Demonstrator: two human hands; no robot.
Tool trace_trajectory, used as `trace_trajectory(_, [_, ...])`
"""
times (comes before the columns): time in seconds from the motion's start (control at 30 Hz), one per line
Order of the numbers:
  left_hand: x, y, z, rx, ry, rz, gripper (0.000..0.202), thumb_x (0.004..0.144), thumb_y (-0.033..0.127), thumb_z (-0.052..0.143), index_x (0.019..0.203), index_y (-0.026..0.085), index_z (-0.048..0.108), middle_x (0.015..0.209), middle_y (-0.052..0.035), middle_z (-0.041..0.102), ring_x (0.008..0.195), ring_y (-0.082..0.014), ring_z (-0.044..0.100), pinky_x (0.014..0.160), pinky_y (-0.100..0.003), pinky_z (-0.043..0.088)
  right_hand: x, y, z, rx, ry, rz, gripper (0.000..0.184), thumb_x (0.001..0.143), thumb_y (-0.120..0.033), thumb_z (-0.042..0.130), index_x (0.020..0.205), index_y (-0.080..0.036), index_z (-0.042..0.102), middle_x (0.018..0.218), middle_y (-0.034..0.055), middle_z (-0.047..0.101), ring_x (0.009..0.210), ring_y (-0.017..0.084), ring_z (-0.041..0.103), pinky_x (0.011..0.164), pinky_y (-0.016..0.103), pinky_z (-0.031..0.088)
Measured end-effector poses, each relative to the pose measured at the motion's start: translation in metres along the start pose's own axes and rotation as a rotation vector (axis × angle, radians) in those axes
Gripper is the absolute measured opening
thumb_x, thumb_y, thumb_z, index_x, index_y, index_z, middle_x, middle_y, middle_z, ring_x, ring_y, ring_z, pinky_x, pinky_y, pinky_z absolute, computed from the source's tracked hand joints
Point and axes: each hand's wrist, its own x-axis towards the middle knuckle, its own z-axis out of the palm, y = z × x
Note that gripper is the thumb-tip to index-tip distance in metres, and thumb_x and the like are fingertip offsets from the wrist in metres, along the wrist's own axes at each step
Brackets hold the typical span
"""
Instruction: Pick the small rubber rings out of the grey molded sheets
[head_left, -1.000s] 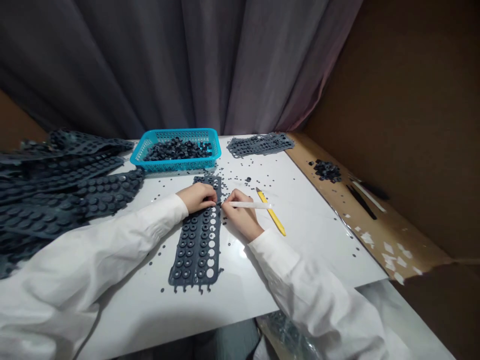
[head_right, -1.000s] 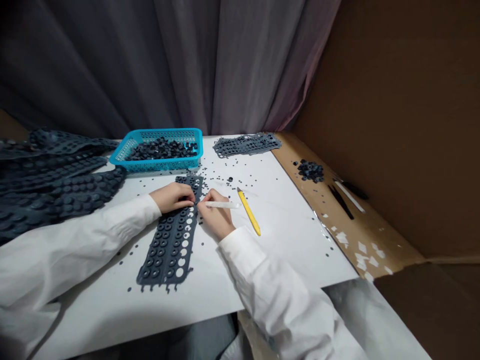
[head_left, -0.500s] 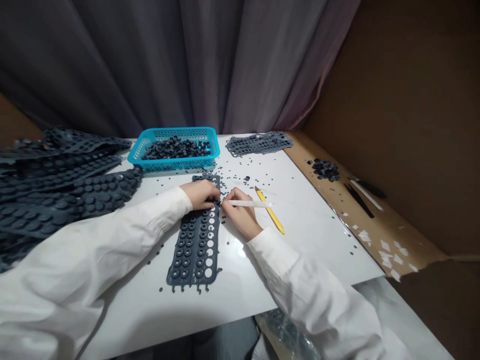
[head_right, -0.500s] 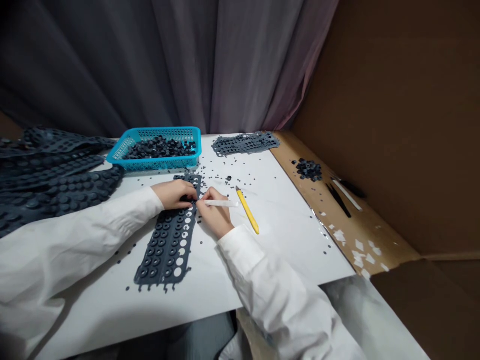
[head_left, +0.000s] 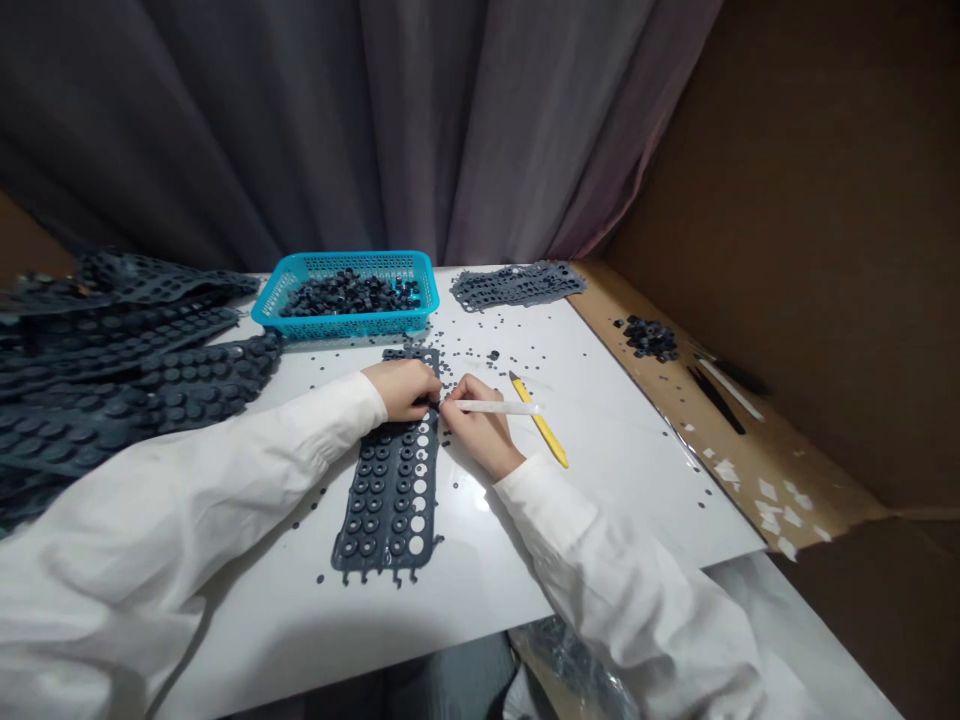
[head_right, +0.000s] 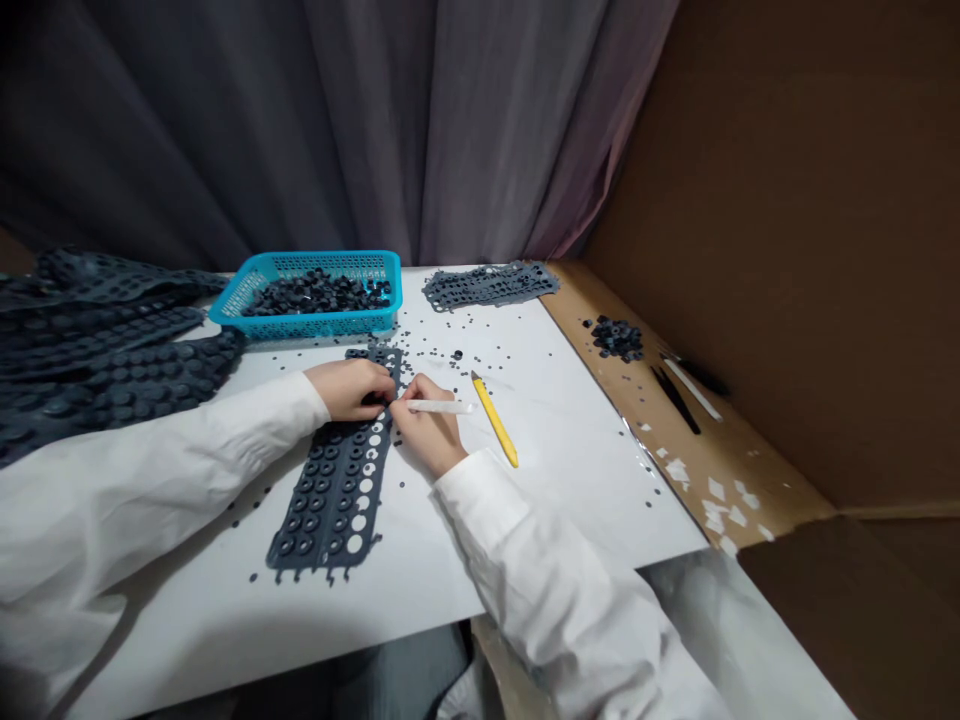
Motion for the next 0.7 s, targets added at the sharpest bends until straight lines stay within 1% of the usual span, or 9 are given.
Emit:
trace_trajectory(0.13, [0.004,0.006,-0.001,0.077,-0.032,-0.036,0.008,0.064,0.016,0.062,0.071,0.018,0.065,0.072,-0.0041,0.063,0.066,-0.0184,0.059,0.058,-0.026,0.038,0.000,0.000,0.000,-0.027,0.003,-0.031,0.012,0.067,-0.017,0.052,0.058,-0.021,0.046,0.052,-0.0054,0.050,0.054,0.012,0.047,0.053,0.024,0.032])
trace_trajectory(0.23, [0.005,0.008,-0.001,0.098,-0.044,-0.048,0.007,0.065,0.016,0.062,0.071,0.018,0.065,0.073,-0.0052,0.064,0.067,-0.0201,0.060,0.057,-0.027,0.038,0.000,0.000,0.001,-0.036,0.001,-0.024,0.011,0.066,-0.017,0.053,0.058,-0.021,0.046,0.052,-0.0053,0.050,0.054,0.012,0.047,0.053,0.024,0.032])
trace_trajectory(0.4, [0.007,0.010,-0.001,0.114,-0.055,-0.067,0.007,0.066,0.012,0.059,0.067,0.016,0.064,0.074,-0.0086,0.065,0.068,-0.0243,0.062,0.055,-0.030,0.037,0.000,0.000,0.001,-0.022,0.005,-0.004,0.013,0.066,-0.017,0.053,0.057,-0.021,0.045,0.051,-0.0046,0.051,0.054,0.013,0.048,0.053,0.024,0.033])
trace_trajectory(0.53, [0.009,0.012,-0.001,0.113,-0.065,-0.063,0.008,0.066,0.008,0.059,0.066,0.015,0.063,0.072,-0.0099,0.065,0.066,-0.0258,0.063,0.054,-0.031,0.037,0.000,-0.001,0.001,-0.031,0.012,-0.009,0.012,0.065,-0.017,0.053,0.057,-0.021,0.046,0.051,-0.0051,0.050,0.053,0.012,0.047,0.053,0.024,0.033])
trace_trajectory(0.6, [0.010,0.013,0.001,0.092,-0.059,-0.057,0.008,0.066,0.007,0.061,0.065,0.015,0.062,0.071,-0.0096,0.065,0.067,-0.0255,0.063,0.055,-0.030,0.038,0.000,-0.001,0.001,-0.033,0.011,-0.011,0.012,0.065,-0.017,0.053,0.056,-0.021,0.045,0.051,-0.0053,0.050,0.052,0.012,0.047,0.052,0.024,0.033])
trace_trajectory(0.7, [0.011,0.012,0.006,0.034,-0.017,-0.063,0.011,0.063,0.006,0.064,0.064,0.016,0.061,0.069,-0.0071,0.064,0.065,-0.0220,0.062,0.057,-0.028,0.040,0.000,-0.001,0.001,-0.032,0.017,-0.012,0.013,0.065,-0.017,0.053,0.056,-0.021,0.045,0.050,-0.0054,0.049,0.051,0.012,0.046,0.052,0.024,0.033])
